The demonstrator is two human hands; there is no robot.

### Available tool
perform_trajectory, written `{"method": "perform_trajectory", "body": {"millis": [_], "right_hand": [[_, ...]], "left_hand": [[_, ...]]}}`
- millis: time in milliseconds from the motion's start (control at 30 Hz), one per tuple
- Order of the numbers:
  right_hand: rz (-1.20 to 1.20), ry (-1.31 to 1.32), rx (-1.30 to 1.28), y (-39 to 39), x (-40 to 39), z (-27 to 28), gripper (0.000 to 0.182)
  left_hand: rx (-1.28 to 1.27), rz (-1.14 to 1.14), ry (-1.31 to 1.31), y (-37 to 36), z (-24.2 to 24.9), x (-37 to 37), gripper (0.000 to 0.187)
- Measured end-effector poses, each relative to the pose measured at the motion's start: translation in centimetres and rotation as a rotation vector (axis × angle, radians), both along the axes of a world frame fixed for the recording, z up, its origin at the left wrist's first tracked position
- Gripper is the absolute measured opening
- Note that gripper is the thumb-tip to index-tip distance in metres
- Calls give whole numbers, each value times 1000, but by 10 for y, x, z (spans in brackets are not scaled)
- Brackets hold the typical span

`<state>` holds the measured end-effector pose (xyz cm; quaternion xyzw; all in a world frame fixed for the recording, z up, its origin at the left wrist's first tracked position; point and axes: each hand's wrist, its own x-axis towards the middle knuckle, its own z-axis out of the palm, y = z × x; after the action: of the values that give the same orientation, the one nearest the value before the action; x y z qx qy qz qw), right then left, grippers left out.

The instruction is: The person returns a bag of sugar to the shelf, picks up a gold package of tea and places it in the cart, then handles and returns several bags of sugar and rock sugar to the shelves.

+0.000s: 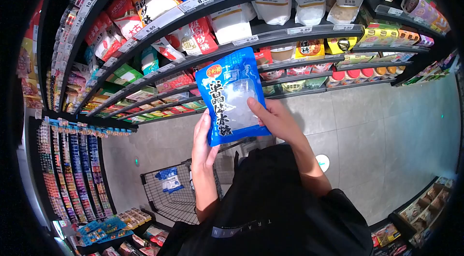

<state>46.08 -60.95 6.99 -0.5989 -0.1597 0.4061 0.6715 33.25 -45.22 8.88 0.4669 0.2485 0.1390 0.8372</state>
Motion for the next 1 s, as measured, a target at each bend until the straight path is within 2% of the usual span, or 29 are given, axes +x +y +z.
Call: {"method": "perform_trajectory", "body": {"millis": [100,200,367,433,533,633,667,733,767,800,833,867,900,967,1000], "right_hand": [[22,4,-34,1,1,-2,45],[18,36,-21,4,1,-3,44],[56,-88,11,6,-1,3,39],[86,-90,8,2,0,-7,38],[104,-96,24,5,1,-2,36],[85,-64,34,12,-1,4,36],[54,-10,23,10,-2,1,36],[105,-268,-101,10,-1,-11,37],[71,-349,-41,8,-2,-16,39],[75,-403,11,9,-2,-26,42],[147,-381,-16,1,2,-7,45],[165,-284,33,4,-2,-14,46],[91,-408,71,-2,-3,-9,47],[122,-516,-95,-20,-4,10,48],[63,-459,6,-24,-4,7,48]], "left_hand": [[40,-30,-12,-2,3,1,51],[-56,-57,14,2,1,2,48],[-48,-116,77,9,-4,-6,37],[36,-138,99,8,-3,-6,34],[141,-134,94,1,6,-9,35],[136,-114,156,12,-11,-11,41],[145,-6,243,9,-14,-17,41],[162,71,216,7,-14,-27,43],[194,86,259,9,-16,-26,48],[130,74,204,12,-20,-27,55],[150,102,235,13,-20,-22,60],[69,96,151,10,-12,-22,65],[75,65,51,-1,-3,-12,54],[124,-71,11,-1,-4,3,56],[184,-140,17,0,-6,10,57]]}}
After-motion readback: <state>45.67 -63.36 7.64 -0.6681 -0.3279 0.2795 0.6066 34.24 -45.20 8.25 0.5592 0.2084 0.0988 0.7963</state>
